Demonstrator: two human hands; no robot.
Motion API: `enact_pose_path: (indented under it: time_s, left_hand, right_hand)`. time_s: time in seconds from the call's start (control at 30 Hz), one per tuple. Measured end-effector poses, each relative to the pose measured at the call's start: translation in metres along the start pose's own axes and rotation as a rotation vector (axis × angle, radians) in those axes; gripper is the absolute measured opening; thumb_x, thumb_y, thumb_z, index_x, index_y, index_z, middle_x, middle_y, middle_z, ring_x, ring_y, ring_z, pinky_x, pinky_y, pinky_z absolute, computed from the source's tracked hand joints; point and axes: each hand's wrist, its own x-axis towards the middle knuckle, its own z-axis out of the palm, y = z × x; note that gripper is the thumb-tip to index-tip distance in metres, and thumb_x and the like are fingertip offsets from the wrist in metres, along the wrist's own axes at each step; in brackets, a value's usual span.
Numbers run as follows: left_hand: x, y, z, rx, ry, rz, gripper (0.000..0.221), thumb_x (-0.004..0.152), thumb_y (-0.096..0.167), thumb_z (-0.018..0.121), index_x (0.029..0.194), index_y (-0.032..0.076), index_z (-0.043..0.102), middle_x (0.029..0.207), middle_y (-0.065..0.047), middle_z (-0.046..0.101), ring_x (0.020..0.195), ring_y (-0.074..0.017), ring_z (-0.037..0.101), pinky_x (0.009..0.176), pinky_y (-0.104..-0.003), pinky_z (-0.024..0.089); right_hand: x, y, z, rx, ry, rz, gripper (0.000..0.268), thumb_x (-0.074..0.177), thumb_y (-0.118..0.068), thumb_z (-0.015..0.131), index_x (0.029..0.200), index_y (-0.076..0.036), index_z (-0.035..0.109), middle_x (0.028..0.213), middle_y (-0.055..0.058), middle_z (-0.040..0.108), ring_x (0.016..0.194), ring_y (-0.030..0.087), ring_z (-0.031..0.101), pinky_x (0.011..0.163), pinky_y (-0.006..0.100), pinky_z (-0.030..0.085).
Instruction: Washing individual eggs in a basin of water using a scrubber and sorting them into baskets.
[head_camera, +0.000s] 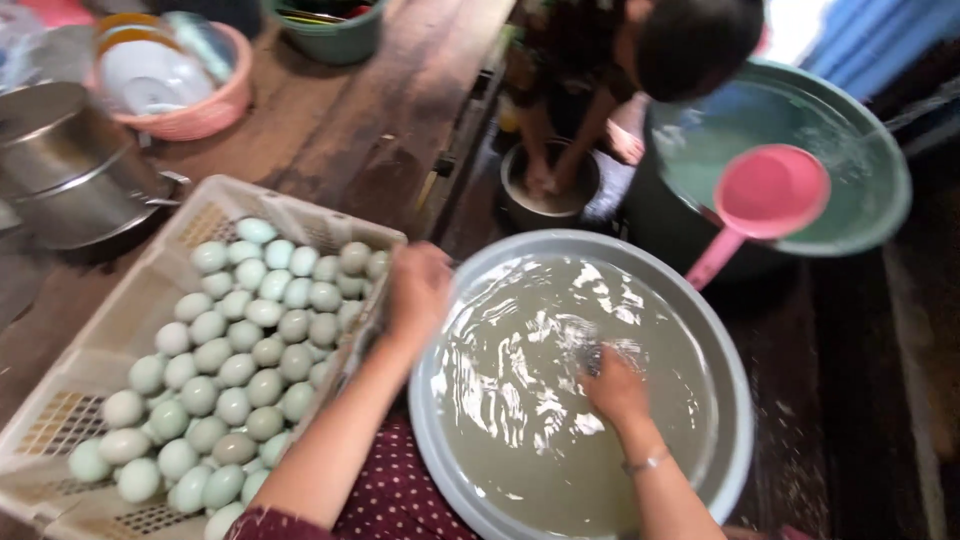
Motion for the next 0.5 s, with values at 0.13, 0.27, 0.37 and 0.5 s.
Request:
enact_pose_path:
  time_s: [0.13,0.27,0.37,0.5]
  left_hand:
    - [-0.109,0.097,0.012,-0.081,-0.956,-0.023,0.018,0.087,0.024,0.061,0.094,0.012,0.073,0.097,-0.01,0.072,0.099,-0.0287,0.066,0.094,-0.034,0.048]
    - [-0.096,0.217,-0.045,0.364,-1.872,0.123,0.028,0.098,0.014,0.062,0.123,0.003,0.064,0.138,-0.02,0.053,0.109,-0.0319,0.063,0.093,-0.043,0.056]
    - [-0.136,0.209,-0.024,0.499,-1.984,0.09,0.042,0.097,0.003,0.057,0.139,0.008,0.057,0.172,-0.003,0.003,0.138,-0.0342,0.046,0.1,-0.042,0.052]
    - [-0.208,0.151,0.028,0.617,-2.103,0.16,0.081,0.099,0.007,0.052,0.165,0.015,0.005,0.153,-0.018,0.044,0.086,-0.0221,0.06,0.062,-0.031,0.051]
  right_hand:
    - [0.021,0.019,0.023,-0.085,-0.051,-0.064,0.065,0.089,-0.028,0.065,0.149,-0.01,0.045,0.13,0.023,0.065,0.129,0.037,0.061,0.106,0.05,0.05]
    - [0.027,0.022,0.026,0.032,-0.063,-0.067,0.049,0.089,-0.021,0.053,0.137,-0.012,0.053,0.135,0.014,0.062,0.125,0.037,0.057,0.107,0.047,0.047]
    - [0.027,0.023,0.027,-0.008,-0.055,-0.115,0.062,0.094,-0.021,0.055,0.151,-0.015,0.033,0.123,0.019,0.063,0.113,0.041,0.06,0.091,0.054,0.053]
    - [0.001,0.001,0.0,0.026,-0.114,-0.073,0.054,0.097,-0.028,0.059,0.144,-0.008,0.039,0.131,0.02,0.061,0.119,0.039,0.06,0.098,0.05,0.051]
